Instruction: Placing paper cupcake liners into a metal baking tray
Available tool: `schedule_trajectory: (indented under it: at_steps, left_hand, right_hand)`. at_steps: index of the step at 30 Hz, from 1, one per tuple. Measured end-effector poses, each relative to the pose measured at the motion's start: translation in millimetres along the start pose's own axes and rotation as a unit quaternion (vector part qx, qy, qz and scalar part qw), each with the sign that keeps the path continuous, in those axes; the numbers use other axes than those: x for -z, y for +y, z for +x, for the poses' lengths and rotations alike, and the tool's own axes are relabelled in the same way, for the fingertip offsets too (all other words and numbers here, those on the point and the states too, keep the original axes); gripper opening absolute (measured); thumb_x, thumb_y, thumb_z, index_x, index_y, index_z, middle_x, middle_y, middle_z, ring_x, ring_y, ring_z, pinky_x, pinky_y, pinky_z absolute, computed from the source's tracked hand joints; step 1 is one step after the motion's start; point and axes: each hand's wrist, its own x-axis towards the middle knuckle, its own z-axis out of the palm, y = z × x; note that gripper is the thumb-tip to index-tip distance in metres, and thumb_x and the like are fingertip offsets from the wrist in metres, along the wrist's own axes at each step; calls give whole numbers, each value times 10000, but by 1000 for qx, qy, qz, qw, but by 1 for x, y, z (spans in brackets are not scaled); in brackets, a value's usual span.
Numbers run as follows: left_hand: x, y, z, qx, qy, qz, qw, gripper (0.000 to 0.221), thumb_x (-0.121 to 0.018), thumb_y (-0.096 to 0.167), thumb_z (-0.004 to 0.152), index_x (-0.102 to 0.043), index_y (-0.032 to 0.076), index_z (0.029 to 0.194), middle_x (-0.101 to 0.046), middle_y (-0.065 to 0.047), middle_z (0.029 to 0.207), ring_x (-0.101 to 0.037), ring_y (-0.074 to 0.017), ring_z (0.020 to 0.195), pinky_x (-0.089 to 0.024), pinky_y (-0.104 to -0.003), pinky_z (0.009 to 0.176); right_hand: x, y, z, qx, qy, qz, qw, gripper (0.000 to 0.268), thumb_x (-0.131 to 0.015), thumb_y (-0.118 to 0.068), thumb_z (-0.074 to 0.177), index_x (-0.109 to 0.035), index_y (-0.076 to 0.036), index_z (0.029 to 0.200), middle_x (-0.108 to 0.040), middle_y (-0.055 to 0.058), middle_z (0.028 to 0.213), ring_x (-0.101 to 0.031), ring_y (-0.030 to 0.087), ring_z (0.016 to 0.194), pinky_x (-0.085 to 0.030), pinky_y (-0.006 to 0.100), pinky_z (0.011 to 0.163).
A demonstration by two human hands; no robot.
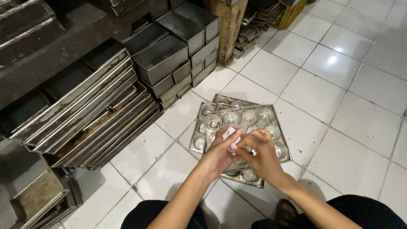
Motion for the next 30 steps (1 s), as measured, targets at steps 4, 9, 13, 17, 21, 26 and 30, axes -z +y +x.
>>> schedule_trajectory:
  at_steps: [4, 9, 13, 17, 21, 26, 30]
  left_hand:
    - [-16, 20, -17, 16, -29, 19, 999, 978, -765, 358, 918, -60, 81, 1537, -578, -101, 993, -573, -73, 677, -623, -358, 732]
    - [-17, 25, -21, 17, -42, 62, 997, 956, -745, 351, 927, -82, 76, 1558, -525, -86, 956, -544, -47, 661, -629, -354, 742]
    - [-4, 24, -14, 36, -58, 82, 994, 944, -763, 334, 925, -107, 66, 1549, -525, -69, 918, -579, -85, 617, -647, -368, 715]
    - [-21, 39, -31, 39, -121, 74, 989, 975, -708, 283, 968, 20, 69, 1582, -446, -312, 1309, -629, -135, 786, -617, -459, 845]
    - [-13, 38, -21, 75, -143, 86, 983, 1007, -698, 237, 984, 84, 74, 1597, -364, -417, 1400, -713, -264, 865, -624, -489, 858]
    - [-11, 32, -19, 74, -165, 70, 981, 1021, -729, 219, 971, 69, 108, 1598, -419, -336, 1345, -692, -178, 819, -625, -480, 867]
    - [-19, 37, -27, 62, -183, 73, 978, 1007, -716, 206, 974, 67, 108, 1600, -421, -326, 1369, -693, -195, 897, -603, -491, 881]
  right_hand:
    - [-4, 5, -3, -18, 9, 44, 999, 125, -861, -127, 761, -742, -140, 796, -710, 7, 686, -672, 232, 801, -382, 424, 952]
    - [-4, -1, -3, -31, 5, 86, 996, 174, -875, -175, 776, -712, -117, 778, -698, 32, 710, -664, 257, 851, -377, 406, 943]
    - [8, -7, 3, -21, -56, 73, 996, 192, -887, -205, 745, -734, -151, 848, -727, 11, 777, -630, 231, 939, -279, 469, 1008]
    - [24, -20, 16, -29, -87, 41, 995, 306, -789, -395, 839, -722, -178, 1044, -549, 88, 1346, -311, 370, 1365, -150, 570, 1105]
    - [18, -9, 15, -64, -124, 138, 981, 404, -747, -501, 834, -738, -132, 998, -450, 201, 1434, -167, 494, 1471, -65, 676, 1144]
    - [21, -8, 14, -67, -162, 181, 968, 354, -791, -420, 844, -716, -96, 965, -477, 180, 1428, -211, 489, 1474, -122, 661, 1141]
    - [27, -13, 17, -102, -205, 246, 942, 290, -786, -253, 874, -625, -29, 962, -456, 212, 1437, -211, 522, 1483, -155, 664, 1149]
